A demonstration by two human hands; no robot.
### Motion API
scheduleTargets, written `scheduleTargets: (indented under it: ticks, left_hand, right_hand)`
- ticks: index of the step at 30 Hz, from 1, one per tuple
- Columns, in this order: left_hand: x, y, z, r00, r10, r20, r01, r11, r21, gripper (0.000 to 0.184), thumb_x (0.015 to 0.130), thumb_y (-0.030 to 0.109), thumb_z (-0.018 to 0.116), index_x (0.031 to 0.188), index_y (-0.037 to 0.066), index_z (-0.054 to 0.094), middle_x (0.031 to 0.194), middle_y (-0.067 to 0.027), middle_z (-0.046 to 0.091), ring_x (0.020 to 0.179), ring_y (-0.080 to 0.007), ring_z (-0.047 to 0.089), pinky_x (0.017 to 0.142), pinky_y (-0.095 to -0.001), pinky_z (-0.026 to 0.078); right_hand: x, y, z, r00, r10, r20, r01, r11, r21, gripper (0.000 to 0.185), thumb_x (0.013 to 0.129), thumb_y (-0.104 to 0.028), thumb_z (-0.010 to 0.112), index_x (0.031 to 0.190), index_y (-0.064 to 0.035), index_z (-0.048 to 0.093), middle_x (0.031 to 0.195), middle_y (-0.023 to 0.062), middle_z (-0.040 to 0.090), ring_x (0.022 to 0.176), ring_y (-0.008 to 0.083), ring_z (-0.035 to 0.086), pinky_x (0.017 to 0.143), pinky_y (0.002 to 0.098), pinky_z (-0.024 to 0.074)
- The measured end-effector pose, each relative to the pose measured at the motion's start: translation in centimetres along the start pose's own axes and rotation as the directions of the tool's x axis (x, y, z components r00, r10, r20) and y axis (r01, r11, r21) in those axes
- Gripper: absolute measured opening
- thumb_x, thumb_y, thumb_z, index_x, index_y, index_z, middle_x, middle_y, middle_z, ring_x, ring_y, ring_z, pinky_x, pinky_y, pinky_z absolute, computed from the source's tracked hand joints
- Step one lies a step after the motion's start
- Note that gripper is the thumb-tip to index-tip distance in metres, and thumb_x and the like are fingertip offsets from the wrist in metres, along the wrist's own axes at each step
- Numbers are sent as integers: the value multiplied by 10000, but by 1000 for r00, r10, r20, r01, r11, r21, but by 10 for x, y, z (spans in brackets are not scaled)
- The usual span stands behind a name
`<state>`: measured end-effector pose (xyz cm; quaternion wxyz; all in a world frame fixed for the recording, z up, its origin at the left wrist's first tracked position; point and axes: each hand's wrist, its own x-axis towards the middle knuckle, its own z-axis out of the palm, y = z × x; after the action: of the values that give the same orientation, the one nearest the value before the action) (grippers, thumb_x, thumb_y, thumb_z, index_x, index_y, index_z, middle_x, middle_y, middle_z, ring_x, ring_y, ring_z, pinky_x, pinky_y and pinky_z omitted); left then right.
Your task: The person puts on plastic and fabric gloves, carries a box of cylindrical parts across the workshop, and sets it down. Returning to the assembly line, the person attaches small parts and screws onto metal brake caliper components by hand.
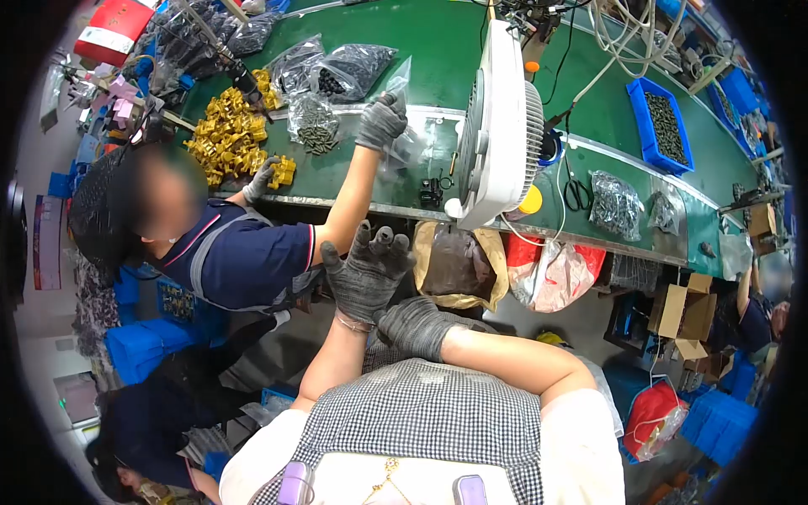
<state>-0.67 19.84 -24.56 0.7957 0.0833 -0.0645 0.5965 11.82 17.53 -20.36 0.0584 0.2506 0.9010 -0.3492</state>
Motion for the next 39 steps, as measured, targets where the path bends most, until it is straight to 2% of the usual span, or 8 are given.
scheduleTargets:
  ticks: [6,13,20,22,29,34,36,39]
  left_hand:
    - [1,5,15,997,-45,-60,47,998,34,709,832,655,357,1278,122,497,1297,-120,491,1242,-319,388,1063,-505,209]
    - [1,-5,21,991,-120,-65,129,979,159,743,837,644,364,1263,47,486,1274,-177,487,1213,-314,424,1062,-442,250]
    - [-6,-29,39,936,-341,-90,352,910,218,908,779,743,335,1356,42,353,1395,-124,371,1280,-277,336,1065,-486,198]
    - [0,-31,52,916,-395,-70,400,881,254,913,775,759,304,1374,70,336,1420,-130,336,1304,-288,305,1066,-509,175]
    - [1,-38,39,888,-445,115,445,895,26,813,793,738,300,1371,171,377,1399,-147,343,1283,-316,325,1068,-494,185]
    - [3,-45,43,905,-415,90,420,907,-40,806,794,744,283,1328,160,440,1358,-184,403,1229,-356,393,1036,-520,220]
    - [10,-51,47,869,-453,199,474,878,-73,800,801,728,296,1324,141,441,1358,-172,398,1229,-333,397,1036,-506,243]
    - [22,-63,56,795,-514,324,577,804,-142,670,875,581,343,1285,63,450,1312,-190,425,1203,-327,418,1030,-468,256]
  right_hand:
    - [-18,-1,-8,945,3,-326,34,994,106,195,804,-216,540,692,-59,564,611,124,571,580,306,583,529,437,442]
    - [-35,20,-52,286,145,-947,46,985,164,307,727,-192,696,957,-51,549,930,142,539,821,315,533,694,404,438]
    - [-52,33,-47,554,268,-788,138,904,405,272,774,-204,673,970,-31,595,839,123,564,795,305,547,733,392,439]
    - [-55,27,-46,416,365,-833,239,840,487,140,823,-144,627,886,-21,607,789,71,576,743,220,550,701,325,445]
    - [-90,42,-48,410,782,-468,411,300,861,160,869,-190,600,882,-30,605,708,-9,563,626,60,494,578,198,419]
    - [-88,64,-26,703,576,-416,113,487,866,222,876,-224,586,946,-14,611,780,15,589,684,97,542,629,224,445]
    - [-74,79,10,897,408,-171,187,0,982,241,864,-220,594,992,-18,619,857,42,624,779,111,581,714,243,467]
    - [-60,79,7,972,208,-106,73,156,985,268,851,-202,588,1048,-20,605,924,55,629,846,122,590,765,261,473]
